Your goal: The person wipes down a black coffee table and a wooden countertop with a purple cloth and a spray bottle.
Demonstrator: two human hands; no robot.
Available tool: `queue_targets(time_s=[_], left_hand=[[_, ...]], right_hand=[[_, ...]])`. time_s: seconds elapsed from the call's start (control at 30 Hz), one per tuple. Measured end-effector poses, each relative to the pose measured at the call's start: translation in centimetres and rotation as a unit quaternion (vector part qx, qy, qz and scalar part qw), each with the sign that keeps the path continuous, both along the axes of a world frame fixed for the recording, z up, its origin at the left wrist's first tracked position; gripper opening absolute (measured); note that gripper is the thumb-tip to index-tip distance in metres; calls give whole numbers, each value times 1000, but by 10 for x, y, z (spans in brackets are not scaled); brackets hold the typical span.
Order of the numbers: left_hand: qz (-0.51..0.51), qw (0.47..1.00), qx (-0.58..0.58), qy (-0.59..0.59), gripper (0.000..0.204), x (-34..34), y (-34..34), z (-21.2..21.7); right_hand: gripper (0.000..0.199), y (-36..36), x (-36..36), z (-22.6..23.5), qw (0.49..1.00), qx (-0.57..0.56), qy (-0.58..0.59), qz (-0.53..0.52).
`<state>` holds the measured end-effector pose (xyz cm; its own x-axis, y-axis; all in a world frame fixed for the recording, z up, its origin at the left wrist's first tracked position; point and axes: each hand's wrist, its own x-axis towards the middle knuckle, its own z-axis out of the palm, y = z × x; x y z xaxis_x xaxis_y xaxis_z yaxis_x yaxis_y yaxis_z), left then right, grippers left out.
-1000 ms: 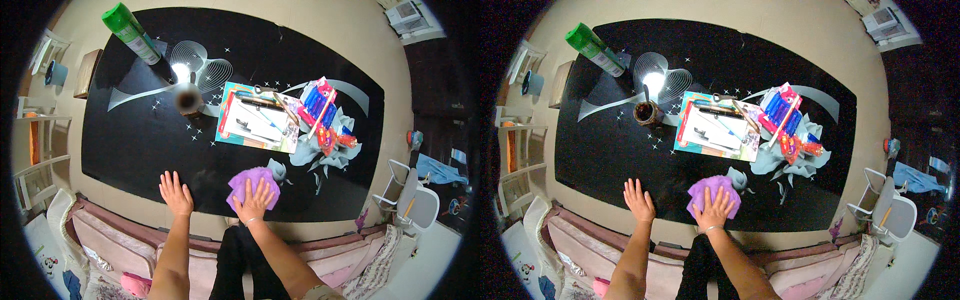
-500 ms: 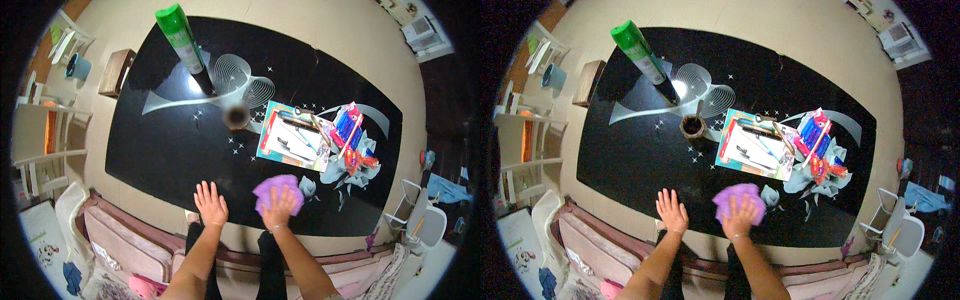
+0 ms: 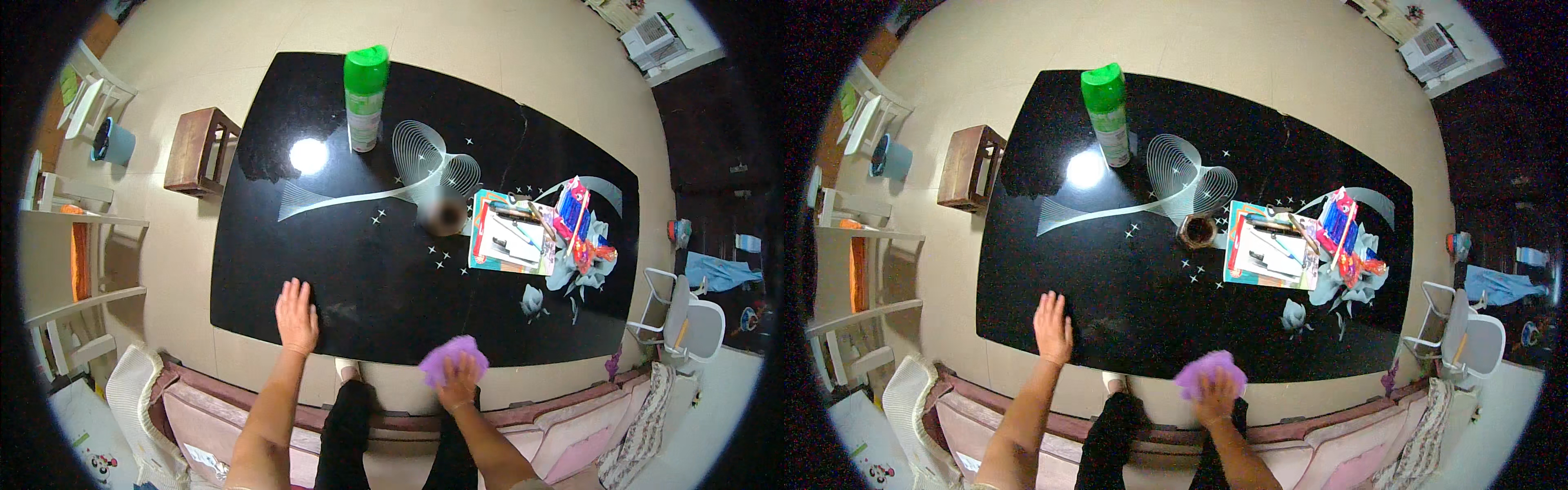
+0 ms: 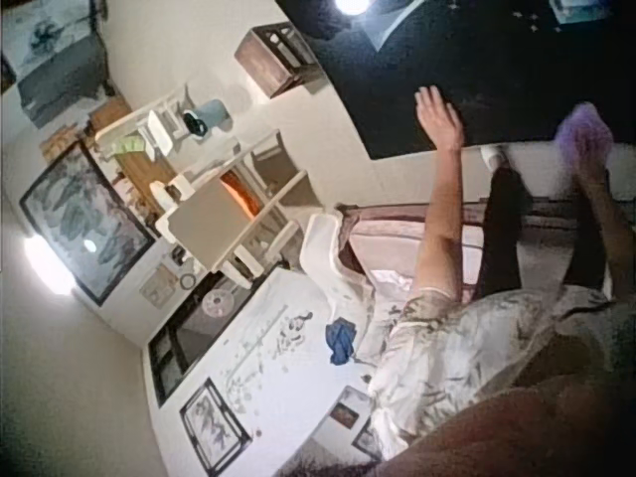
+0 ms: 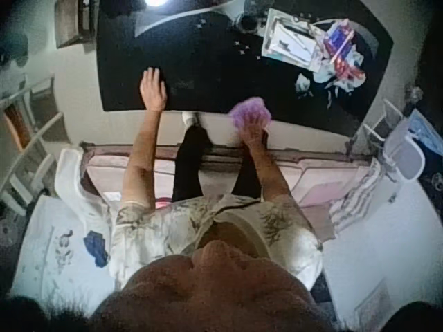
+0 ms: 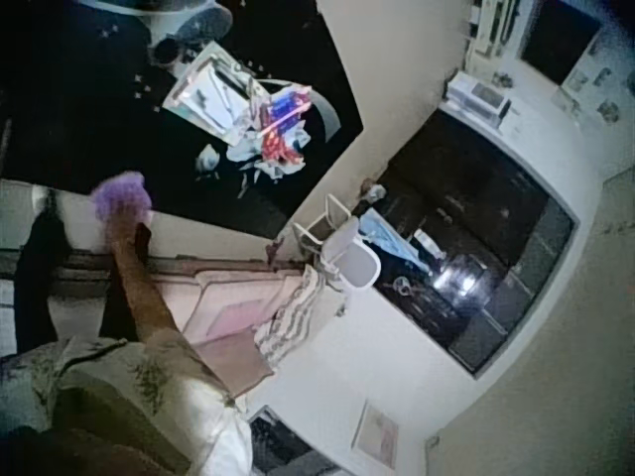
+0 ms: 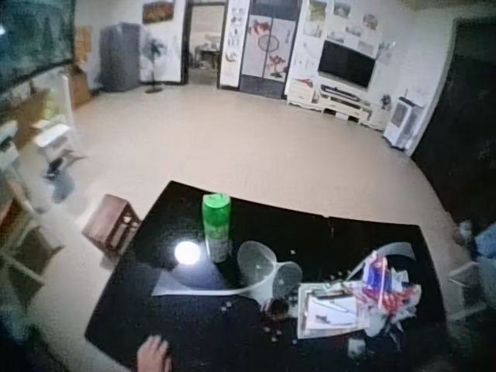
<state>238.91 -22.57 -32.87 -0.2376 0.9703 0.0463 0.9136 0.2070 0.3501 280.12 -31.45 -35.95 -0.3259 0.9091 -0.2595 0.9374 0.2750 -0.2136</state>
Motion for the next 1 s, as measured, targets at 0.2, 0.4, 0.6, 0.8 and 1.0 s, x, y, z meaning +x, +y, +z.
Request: queue_targets(time_s=[0.2, 0.4, 0.6, 0.8, 1.0], left_hand=[[-7, 999, -50, 11, 58, -30, -2, -19], [-13, 999, -46, 7, 58, -35, -5, -22], [-28, 998, -51, -14, 54, -28, 2, -21], [-6, 998, -65, 6, 53, -39, -8, -21], [-12, 998, -65, -5, 55, -34, -3, -18]], right_hand=[[74, 44, -67, 19, 996, 34, -1, -77], [68, 177, -214, 17, 999, 11, 43, -6], [72, 298, -273, 4, 994, 93, 24, -48], [66, 153, -220, 22, 996, -15, 82, 33], [62, 63, -164, 27, 994, -63, -5, 92]])
